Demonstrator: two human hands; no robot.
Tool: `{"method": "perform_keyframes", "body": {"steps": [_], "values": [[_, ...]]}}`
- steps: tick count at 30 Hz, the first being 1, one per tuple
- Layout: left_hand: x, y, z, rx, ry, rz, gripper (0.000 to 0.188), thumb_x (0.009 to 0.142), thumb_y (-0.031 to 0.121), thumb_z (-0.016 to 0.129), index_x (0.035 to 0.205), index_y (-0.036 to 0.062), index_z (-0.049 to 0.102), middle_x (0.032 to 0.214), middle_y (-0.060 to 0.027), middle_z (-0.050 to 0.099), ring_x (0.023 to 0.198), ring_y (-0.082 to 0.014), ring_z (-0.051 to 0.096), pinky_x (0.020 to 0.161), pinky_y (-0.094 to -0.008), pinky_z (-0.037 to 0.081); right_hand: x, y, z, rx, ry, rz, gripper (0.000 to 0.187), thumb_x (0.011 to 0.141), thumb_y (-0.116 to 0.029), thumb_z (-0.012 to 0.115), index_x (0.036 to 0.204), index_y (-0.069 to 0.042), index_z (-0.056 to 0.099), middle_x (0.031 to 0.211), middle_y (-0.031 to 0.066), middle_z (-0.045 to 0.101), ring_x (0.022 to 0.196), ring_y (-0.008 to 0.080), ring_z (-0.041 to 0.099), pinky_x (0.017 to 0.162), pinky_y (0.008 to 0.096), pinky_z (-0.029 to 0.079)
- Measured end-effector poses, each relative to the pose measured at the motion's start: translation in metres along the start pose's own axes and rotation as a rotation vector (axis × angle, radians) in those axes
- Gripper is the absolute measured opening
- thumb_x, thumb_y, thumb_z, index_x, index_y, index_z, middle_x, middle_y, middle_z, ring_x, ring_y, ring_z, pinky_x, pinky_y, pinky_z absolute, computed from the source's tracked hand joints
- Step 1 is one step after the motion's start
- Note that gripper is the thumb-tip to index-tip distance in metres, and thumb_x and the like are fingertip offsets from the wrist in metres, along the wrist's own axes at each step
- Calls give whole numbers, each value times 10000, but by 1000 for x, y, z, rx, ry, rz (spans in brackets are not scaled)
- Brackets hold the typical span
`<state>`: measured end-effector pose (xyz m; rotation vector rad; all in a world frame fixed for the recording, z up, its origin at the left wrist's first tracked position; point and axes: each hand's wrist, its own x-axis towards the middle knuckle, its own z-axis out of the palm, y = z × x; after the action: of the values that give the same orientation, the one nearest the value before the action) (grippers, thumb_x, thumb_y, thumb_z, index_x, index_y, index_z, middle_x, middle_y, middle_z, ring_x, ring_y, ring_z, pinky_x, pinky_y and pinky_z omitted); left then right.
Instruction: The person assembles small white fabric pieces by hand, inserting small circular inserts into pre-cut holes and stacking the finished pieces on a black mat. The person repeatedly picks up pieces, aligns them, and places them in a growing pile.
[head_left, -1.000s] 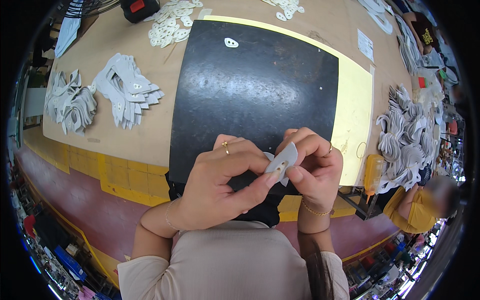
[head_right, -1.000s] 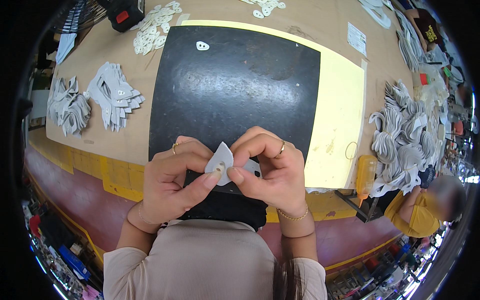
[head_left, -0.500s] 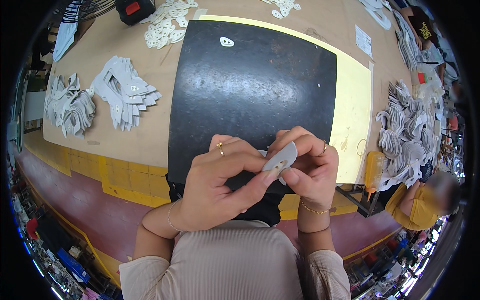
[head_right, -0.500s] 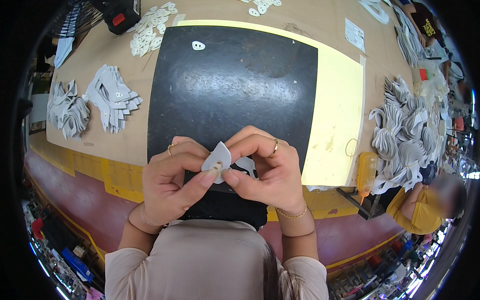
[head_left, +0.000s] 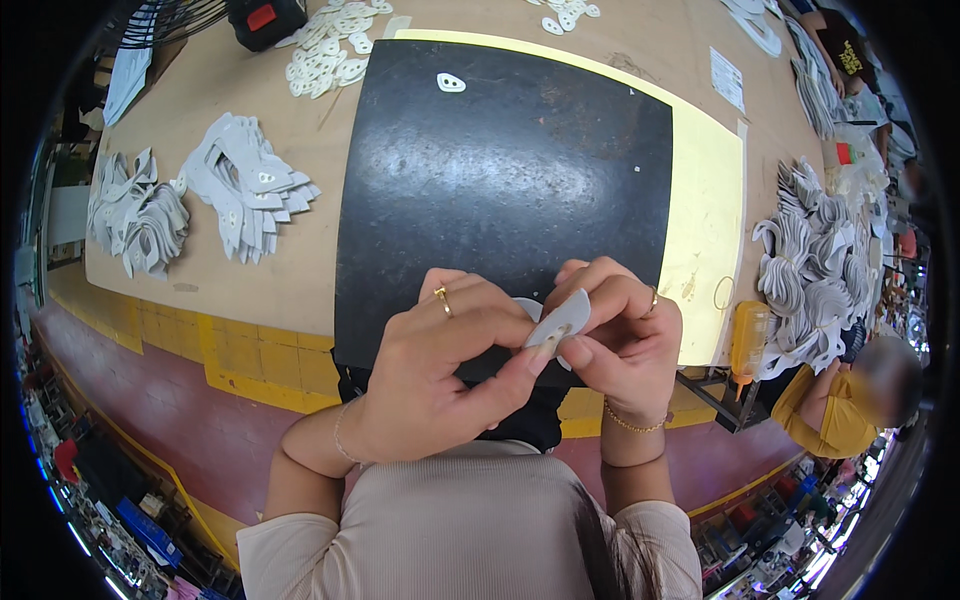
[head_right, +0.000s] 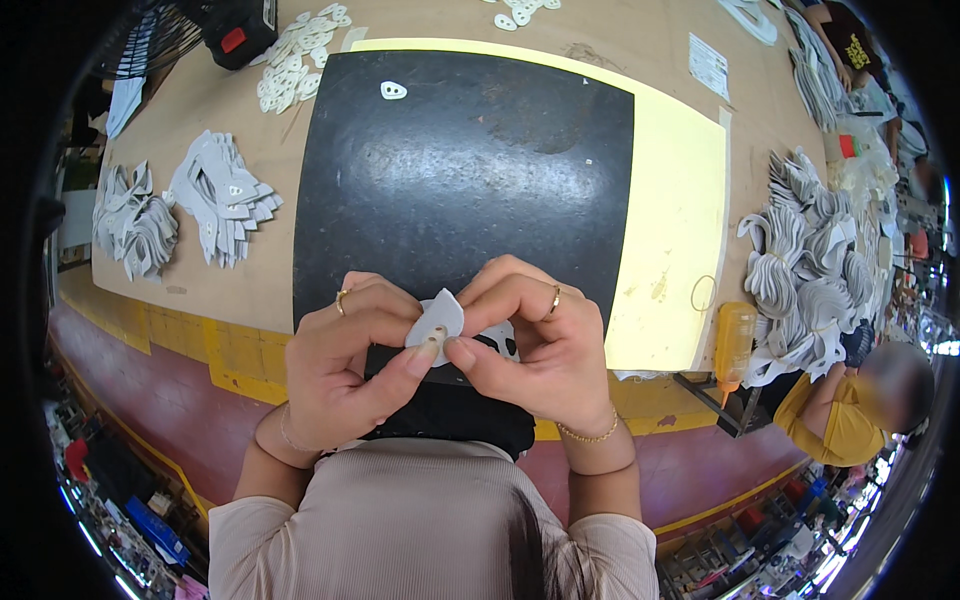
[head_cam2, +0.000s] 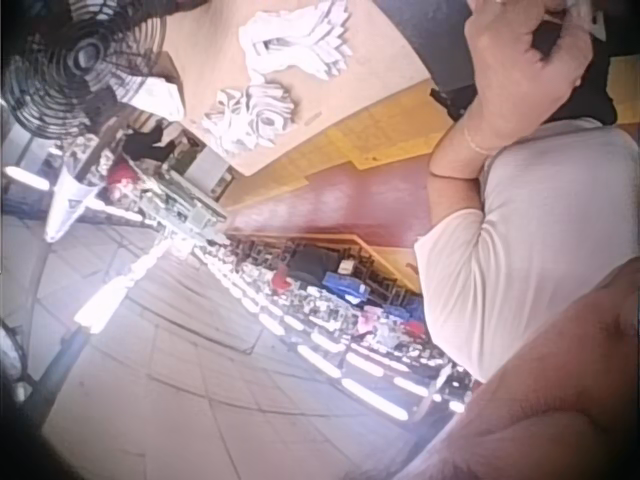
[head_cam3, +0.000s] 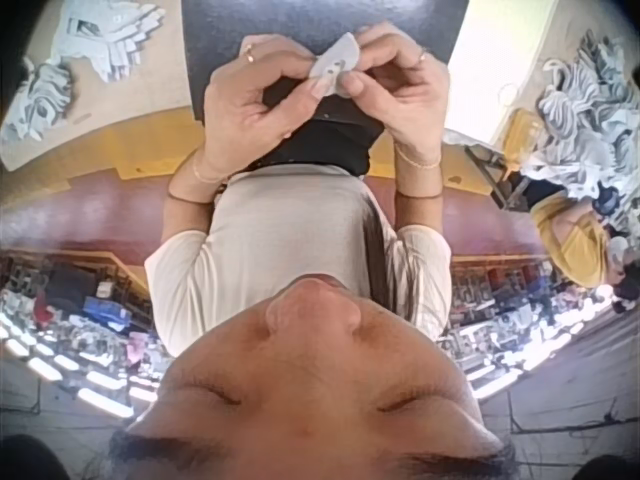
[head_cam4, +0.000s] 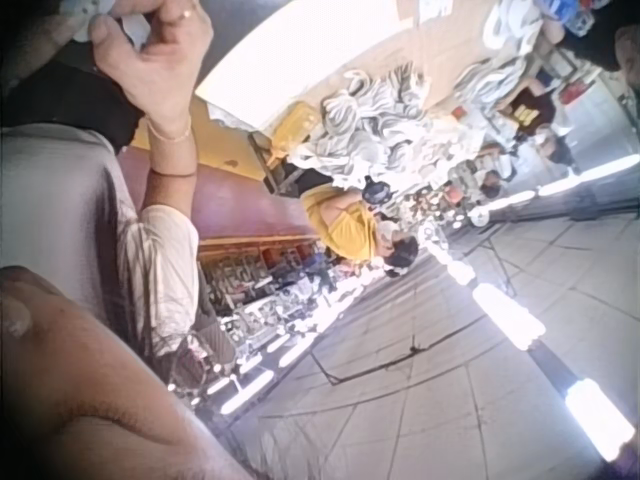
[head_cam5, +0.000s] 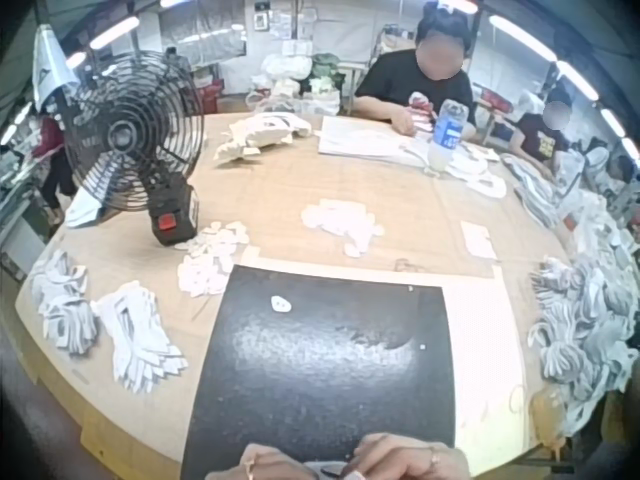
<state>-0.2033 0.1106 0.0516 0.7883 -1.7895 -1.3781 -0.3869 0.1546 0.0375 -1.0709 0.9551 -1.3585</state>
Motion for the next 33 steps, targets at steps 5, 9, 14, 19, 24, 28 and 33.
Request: {"method": "perform_keyframes", "body": {"steps": [5,9,14,19,24,28,33], "values": [[2,1,-6,-99,-63,-97,51,818,74,697,828,47,655,771,-37,653,720,-174,610,781,-293,393,5,-5,-10,23,-56,21,165,724,58,733,882,28,698,889,103,670,813,161,599,719,282,466],[2,2,-7,-133,-74,-126,52,827,81,690,825,45,652,769,-35,652,719,-171,605,788,-292,391,8,-6,-11,-8,-53,40,156,719,57,736,870,33,704,882,106,675,812,163,599,720,284,469],[1,5,-8,-175,-81,-203,54,811,49,694,809,8,660,796,-67,670,765,-154,576,833,-309,367,9,-3,-10,7,-55,44,157,711,57,742,861,29,708,877,105,678,801,157,601,703,277,469],[3,3,-6,-44,-50,-92,53,801,51,701,813,52,649,762,-23,646,689,-155,601,768,-285,378,8,-6,-8,-58,-35,38,151,706,45,755,847,16,707,873,96,685,780,150,601,694,280,470],[4,4,-4,-1,-28,-42,64,786,45,710,809,61,652,765,-21,648,685,-157,608,753,-288,373,8,-4,-8,-111,-26,-3,133,708,38,757,825,7,702,870,90,687,774,142,599,683,271,465],[2,3,-4,-6,-27,-36,67,784,47,711,805,64,649,758,-21,640,682,-157,603,750,-289,372,7,-5,-7,-52,-24,47,109,727,31,750,819,7,695,857,80,673,772,135,595,688,266,457],[3,2,-5,-27,-78,-46,70,786,56,708,796,60,639,739,-24,622,690,-162,590,753,-290,371,3,-1,-7,109,-34,125,80,764,21,730,826,8,682,871,69,650,789,126,587,717,264,450]]}}
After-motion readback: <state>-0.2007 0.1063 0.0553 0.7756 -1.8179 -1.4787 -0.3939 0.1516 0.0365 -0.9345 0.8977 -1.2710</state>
